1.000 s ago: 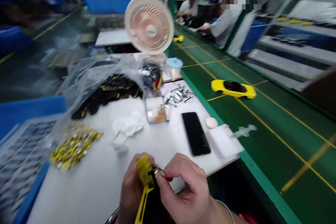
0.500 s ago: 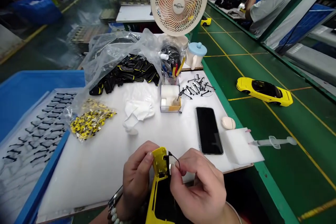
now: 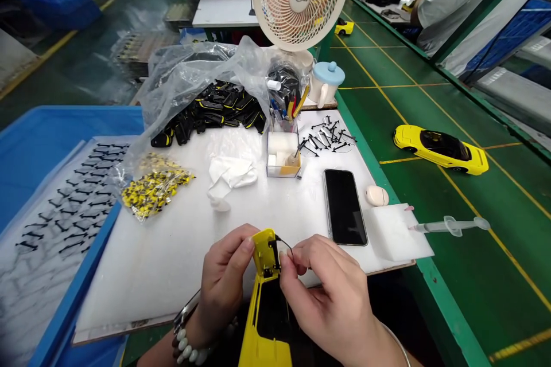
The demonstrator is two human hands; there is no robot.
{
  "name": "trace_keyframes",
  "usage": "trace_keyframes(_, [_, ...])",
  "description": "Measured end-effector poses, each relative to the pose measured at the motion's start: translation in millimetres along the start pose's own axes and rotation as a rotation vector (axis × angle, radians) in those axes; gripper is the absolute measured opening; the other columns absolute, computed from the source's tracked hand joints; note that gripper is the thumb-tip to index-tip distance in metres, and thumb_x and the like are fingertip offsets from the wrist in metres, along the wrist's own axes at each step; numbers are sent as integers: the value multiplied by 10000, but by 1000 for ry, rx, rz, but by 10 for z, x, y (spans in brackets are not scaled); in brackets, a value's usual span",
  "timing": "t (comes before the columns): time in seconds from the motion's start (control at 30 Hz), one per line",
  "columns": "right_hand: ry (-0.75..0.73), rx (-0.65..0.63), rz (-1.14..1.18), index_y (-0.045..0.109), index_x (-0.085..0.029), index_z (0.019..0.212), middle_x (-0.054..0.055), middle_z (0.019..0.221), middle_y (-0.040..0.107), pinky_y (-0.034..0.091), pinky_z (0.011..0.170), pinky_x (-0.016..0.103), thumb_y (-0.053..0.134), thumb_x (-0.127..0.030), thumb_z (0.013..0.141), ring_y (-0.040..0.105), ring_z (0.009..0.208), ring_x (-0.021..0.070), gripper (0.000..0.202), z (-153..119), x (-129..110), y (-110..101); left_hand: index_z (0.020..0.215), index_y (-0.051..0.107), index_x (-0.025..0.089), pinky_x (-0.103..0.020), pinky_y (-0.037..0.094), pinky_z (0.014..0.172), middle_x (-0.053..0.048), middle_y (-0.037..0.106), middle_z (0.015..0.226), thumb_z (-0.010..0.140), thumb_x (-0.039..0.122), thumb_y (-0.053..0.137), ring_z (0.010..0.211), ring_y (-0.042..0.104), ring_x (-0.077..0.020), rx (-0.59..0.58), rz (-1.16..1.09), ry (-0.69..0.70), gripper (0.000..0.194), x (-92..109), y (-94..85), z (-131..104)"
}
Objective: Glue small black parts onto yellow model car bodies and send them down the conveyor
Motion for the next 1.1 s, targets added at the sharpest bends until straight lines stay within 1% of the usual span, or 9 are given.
trace_keyframes(0.13, [28,-38,-140,528,-192,810,-8,700,630,464,543,183,623,-82,851,576,575,75,151,33,-89,-60,742,575,162,-264,398,607,-3,537,669,942,300,483,626,492,-129,-60,93,7,260,107,-49,7])
trace_keyframes(0.33, [27,-23,-151,525,-185,789,-20,672,621,447,530,144,637,-93,849,563,548,50,157,24,-126,-69,743,614,150,-248,455,612,-1,593,665,782,160,597,606,542,-125,-64,228,40,44,179,-36,5])
trace_keyframes(0.63, [25,-97,25,512,-194,793,-19,674,576,453,521,191,607,-80,846,553,575,82,157,64,-27,-22,671,594,163,-218,446,566,22,587,599,702,124,611,554,540,-110,5,274,83,53,111,-76,23])
trace_keyframes(0.73, [13,-171,169,564,-207,876,-16,706,593,494,556,214,625,-133,851,581,628,109,100,197,87,-118,659,592,163,-222,436,548,15,590,587,706,150,608,545,536,-115,23,264,48,50,73,-108,27])
trace_keyframes(0.83, [-15,-47,242,604,-217,920,-10,737,630,516,575,215,609,-200,887,601,643,115,37,567,140,-147,652,588,164,-233,439,553,4,601,589,700,176,609,551,546,-128,24,236,2,54,45,-113,23])
trace_keyframes(0.9, [-60,-60,130,598,-199,831,-10,705,626,496,566,208,596,-221,901,589,620,107,73,941,115,10,649,576,169,-237,438,564,3,598,594,688,177,607,559,547,-132,25,219,-13,50,32,-101,13])
trace_keyframes(0.93, [-97,-141,11,594,-187,803,-4,697,630,490,577,211,600,-228,898,592,631,110,103,1147,94,152,648,568,171,-238,433,563,5,588,592,683,177,602,559,541,-132,28,215,-18,49,25,-92,7])
trace_keyframes(1.0, [-160,-441,-415,629,-167,858,4,748,655,495,646,214,563,-196,912,610,694,109,91,1547,73,523,643,546,177,-242,417,556,12,557,586,675,181,588,556,521,-132,45,221,-28,52,14,-74,-1])
trace_keyframes(1.1, [-161,-472,-617,649,-112,930,68,941,676,516,833,320,520,-152,935,634,923,168,136,2056,149,1050,636,512,185,-248,394,550,18,517,580,671,191,565,555,491,-132,64,234,-49,63,3,-53,6])
Point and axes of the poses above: each hand's wrist, its own z-axis towards the middle knuckle, its own y-axis out of the palm, x = y × z, the point moved 1 cm from there along z, towards the middle knuckle
